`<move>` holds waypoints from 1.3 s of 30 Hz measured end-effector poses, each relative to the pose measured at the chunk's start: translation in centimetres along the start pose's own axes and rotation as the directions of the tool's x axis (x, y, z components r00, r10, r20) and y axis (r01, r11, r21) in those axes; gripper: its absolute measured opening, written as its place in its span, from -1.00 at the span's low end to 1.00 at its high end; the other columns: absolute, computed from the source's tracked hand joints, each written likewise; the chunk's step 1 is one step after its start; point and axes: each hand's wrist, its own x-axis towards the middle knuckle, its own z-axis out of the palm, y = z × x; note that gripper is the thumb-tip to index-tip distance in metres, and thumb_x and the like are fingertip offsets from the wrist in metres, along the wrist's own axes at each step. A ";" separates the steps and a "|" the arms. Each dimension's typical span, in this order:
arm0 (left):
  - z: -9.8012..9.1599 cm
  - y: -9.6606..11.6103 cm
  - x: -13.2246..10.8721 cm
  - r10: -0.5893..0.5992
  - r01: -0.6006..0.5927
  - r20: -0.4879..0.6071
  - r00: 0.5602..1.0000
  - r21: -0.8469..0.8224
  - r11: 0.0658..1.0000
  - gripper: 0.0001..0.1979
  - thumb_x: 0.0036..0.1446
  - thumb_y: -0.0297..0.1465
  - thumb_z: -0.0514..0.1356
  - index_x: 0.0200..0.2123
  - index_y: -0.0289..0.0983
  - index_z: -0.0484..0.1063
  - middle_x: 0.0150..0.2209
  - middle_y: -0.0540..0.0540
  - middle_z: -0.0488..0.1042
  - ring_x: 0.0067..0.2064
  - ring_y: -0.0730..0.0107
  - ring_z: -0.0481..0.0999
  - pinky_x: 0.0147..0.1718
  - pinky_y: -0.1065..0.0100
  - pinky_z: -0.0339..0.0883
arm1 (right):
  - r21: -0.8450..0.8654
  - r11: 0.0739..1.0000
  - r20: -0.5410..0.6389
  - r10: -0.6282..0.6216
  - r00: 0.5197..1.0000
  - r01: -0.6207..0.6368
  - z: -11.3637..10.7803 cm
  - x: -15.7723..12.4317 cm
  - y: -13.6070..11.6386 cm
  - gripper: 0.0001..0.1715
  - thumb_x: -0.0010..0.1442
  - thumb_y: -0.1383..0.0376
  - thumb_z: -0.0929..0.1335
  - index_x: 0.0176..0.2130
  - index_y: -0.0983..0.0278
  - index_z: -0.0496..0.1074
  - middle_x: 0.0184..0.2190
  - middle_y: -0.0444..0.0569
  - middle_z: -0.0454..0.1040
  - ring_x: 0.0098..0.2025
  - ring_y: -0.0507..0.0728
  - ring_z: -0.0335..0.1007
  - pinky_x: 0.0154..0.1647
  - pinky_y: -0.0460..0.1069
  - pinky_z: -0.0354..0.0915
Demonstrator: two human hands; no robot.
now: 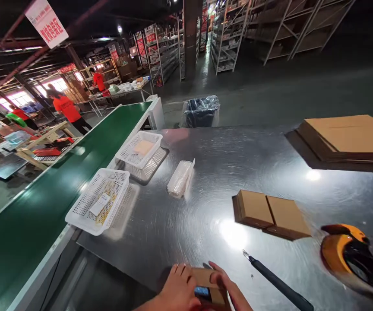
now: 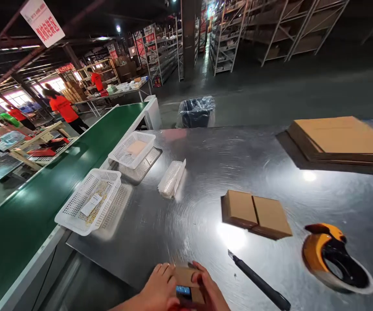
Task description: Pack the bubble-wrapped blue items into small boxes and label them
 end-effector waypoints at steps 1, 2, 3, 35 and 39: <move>0.7 0.2 0.3 -0.044 0.046 -0.063 0.997 0.035 0.998 -0.46 0.13 -0.01 0.27 0.10 -0.14 0.51 0.18 -0.27 0.50 0.15 -0.11 0.52 0.14 -0.07 0.48 | 0.022 1.000 0.015 0.022 1.000 -0.022 0.1 -0.2 -0.3 -0.33 0.12 -0.35 0.26 -0.38 0.13 0.54 0.17 0.19 0.47 0.23 0.45 0.37 0.17 0.31 0.35; 1.3 0.3 0.6 -0.091 0.097 -0.113 0.989 0.056 0.994 -0.59 0.16 -0.12 0.29 0.04 -0.15 0.53 0.11 -0.24 0.55 0.09 -0.06 0.56 0.06 -0.04 0.54 | 0.040 0.999 0.046 0.033 0.998 -0.034 0.2 -0.4 -0.7 -0.37 0.08 -0.32 0.33 -0.37 0.15 0.54 0.22 0.19 0.42 0.26 0.45 0.32 0.22 0.31 0.31; 1.9 0.5 0.6 -0.132 0.142 -0.141 0.981 0.064 0.988 -0.68 0.19 -0.23 0.28 -0.01 -0.17 0.54 0.07 -0.23 0.57 0.05 -0.02 0.58 0.02 -0.03 0.56 | 0.061 0.997 0.075 0.040 0.996 -0.045 0.3 -0.8 -1.2 -0.41 0.04 -0.27 0.40 -0.35 0.17 0.54 0.28 0.19 0.35 0.29 0.45 0.28 0.27 0.30 0.25; 2.8 -7.8 -2.6 0.516 -0.320 -0.309 0.799 0.508 0.799 -0.14 0.26 -0.29 0.19 0.48 -0.21 -0.20 0.29 -0.51 0.29 0.20 -0.29 0.44 0.03 -0.17 0.46 | -0.558 0.634 -0.782 -0.185 0.595 -0.535 -21.7 -3.4 0.8 -0.52 0.25 0.28 0.24 0.11 0.44 0.29 0.21 0.41 0.27 0.25 0.42 0.15 0.26 0.32 0.15; 2.7 -7.8 -2.0 0.536 -0.327 -0.294 0.791 0.537 0.777 -0.17 0.26 -0.31 0.17 0.47 -0.24 -0.16 0.25 -0.53 0.33 0.16 -0.29 0.48 -0.01 -0.17 0.49 | -0.517 0.645 -0.783 -0.090 0.616 -0.562 -25.5 1.8 -1.0 -0.49 0.25 0.24 0.32 0.12 0.45 0.30 0.11 0.40 0.38 0.17 0.42 0.28 0.21 0.24 0.18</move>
